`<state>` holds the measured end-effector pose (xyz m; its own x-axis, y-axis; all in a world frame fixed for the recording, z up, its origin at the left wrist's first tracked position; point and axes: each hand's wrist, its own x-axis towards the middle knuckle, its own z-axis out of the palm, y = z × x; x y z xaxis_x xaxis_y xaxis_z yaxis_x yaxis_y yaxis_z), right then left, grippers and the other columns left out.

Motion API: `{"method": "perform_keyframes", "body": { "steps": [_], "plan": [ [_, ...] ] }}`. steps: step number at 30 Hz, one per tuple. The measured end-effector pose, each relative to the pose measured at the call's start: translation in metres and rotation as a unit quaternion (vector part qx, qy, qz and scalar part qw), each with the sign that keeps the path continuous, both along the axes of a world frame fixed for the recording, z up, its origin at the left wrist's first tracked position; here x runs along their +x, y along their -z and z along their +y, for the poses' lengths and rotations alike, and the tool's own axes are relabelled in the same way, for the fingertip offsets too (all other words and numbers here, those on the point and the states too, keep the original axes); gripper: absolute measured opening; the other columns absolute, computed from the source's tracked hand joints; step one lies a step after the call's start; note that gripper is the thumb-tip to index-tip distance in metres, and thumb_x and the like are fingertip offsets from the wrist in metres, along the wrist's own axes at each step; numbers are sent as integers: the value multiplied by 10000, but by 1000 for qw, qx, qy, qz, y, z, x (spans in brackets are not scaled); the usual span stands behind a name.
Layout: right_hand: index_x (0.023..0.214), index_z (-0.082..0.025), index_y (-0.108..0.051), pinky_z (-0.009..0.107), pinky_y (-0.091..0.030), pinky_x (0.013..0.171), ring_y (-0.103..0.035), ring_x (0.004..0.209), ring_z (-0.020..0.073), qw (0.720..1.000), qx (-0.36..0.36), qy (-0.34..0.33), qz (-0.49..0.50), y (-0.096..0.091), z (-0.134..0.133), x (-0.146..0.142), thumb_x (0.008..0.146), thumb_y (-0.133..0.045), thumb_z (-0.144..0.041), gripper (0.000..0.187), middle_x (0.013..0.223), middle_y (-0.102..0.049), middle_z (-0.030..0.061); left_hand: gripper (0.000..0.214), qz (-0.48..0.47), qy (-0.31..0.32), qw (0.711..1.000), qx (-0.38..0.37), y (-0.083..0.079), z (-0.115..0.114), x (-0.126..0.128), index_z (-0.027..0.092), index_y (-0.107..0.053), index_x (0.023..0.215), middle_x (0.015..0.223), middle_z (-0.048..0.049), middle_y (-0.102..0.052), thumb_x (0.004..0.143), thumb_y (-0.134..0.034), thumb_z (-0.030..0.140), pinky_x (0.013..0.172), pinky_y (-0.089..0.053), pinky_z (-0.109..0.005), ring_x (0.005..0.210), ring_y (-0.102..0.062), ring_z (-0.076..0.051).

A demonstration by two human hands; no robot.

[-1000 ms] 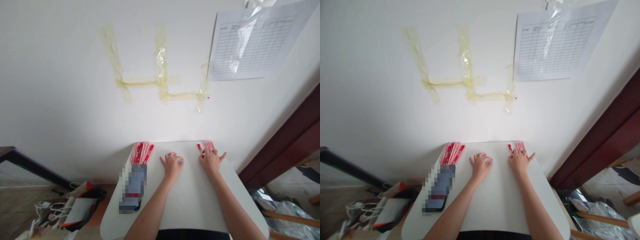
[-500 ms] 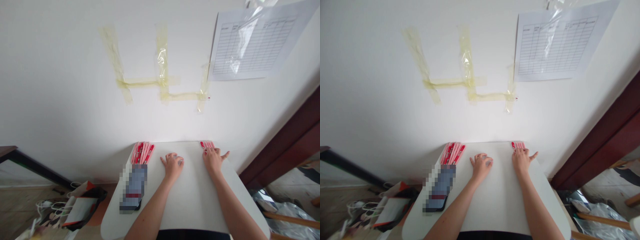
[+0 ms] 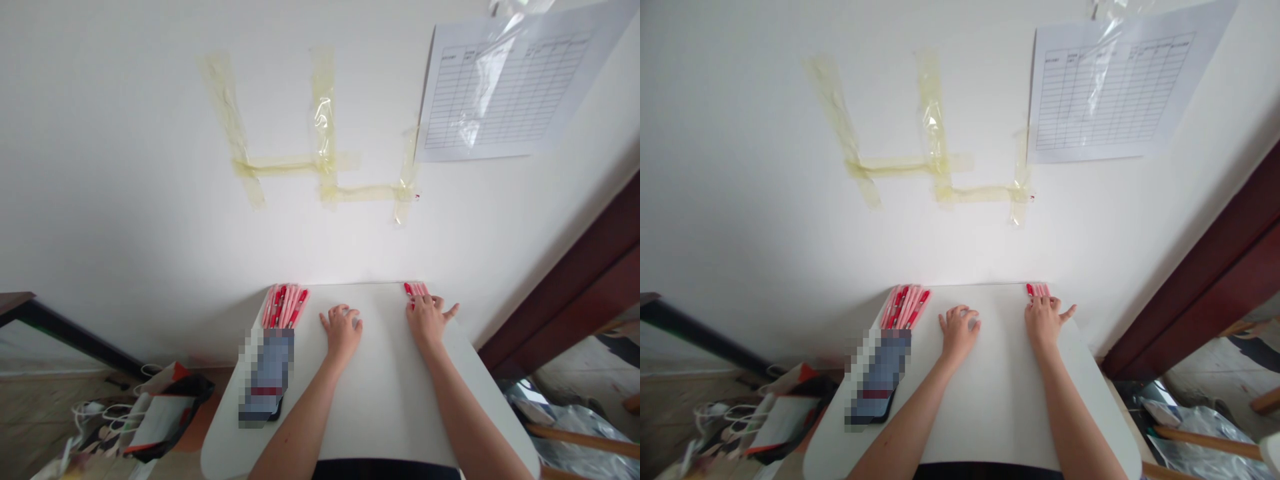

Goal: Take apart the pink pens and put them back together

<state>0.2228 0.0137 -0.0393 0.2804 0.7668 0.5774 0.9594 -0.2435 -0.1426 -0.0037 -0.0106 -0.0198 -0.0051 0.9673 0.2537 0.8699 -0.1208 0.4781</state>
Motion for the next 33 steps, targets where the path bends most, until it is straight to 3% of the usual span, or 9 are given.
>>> {"method": "perform_keyframes", "body": {
  "steps": [3,7,13,19,26,33],
  "plan": [
    [1027,-174,-703,668,-187,1089,-457,1137,339,999,14,-31,6,1,-1,-1,895,-486,-258,268,1084,-650,149,287,30,-38,999,11,-4,3,-8,290,-691,1144,1275,-73,-609,883,-577,260,1191,-232,-596,1267,-486,-248],
    [1085,-196,-684,488,-369,999,-449,1125,303,990,32,-136,24,2,-5,-8,908,-501,-233,257,1124,-621,124,329,92,-108,989,47,-12,8,-24,243,-666,1193,1267,-100,-613,896,-524,229,1174,-286,-543,1265,-490,-258],
    [1068,-203,-677,438,-393,970,-452,1132,283,972,25,-233,22,2,-11,-24,938,-496,-222,224,1096,-597,103,382,164,-231,957,61,-19,15,-45,201,-633,1247,1301,-145,-592,890,-500,228,1157,-228,-664,1299,-456,-333],
    [1029,-199,-690,436,-404,959,-452,1143,291,969,25,-243,29,3,-10,-22,937,-503,-221,210,1069,-593,104,421,181,-279,941,66,-16,23,-58,136,-613,1275,1413,-168,-545,888,-474,221,1176,-135,-716,1408,-354,-359],
    [1008,-205,-696,437,-409,954,-448,1127,288,973,27,-228,38,2,-11,-20,937,-504,-232,207,1067,-606,112,395,172,-270,945,62,-14,28,-62,205,-655,1223,1434,-141,-554,885,-455,166,1137,-106,-788,1429,-345,-369],
    [987,-199,-703,426,-409,960,-445,1122,282,971,34,-233,42,3,-11,-19,942,-511,-228,200,1060,-604,108,356,174,-290,939,61,-14,28,-62,220,-680,1166,1404,-130,-570,912,-437,160,1127,-189,-765,1419,-353,-370]
  ]
}}
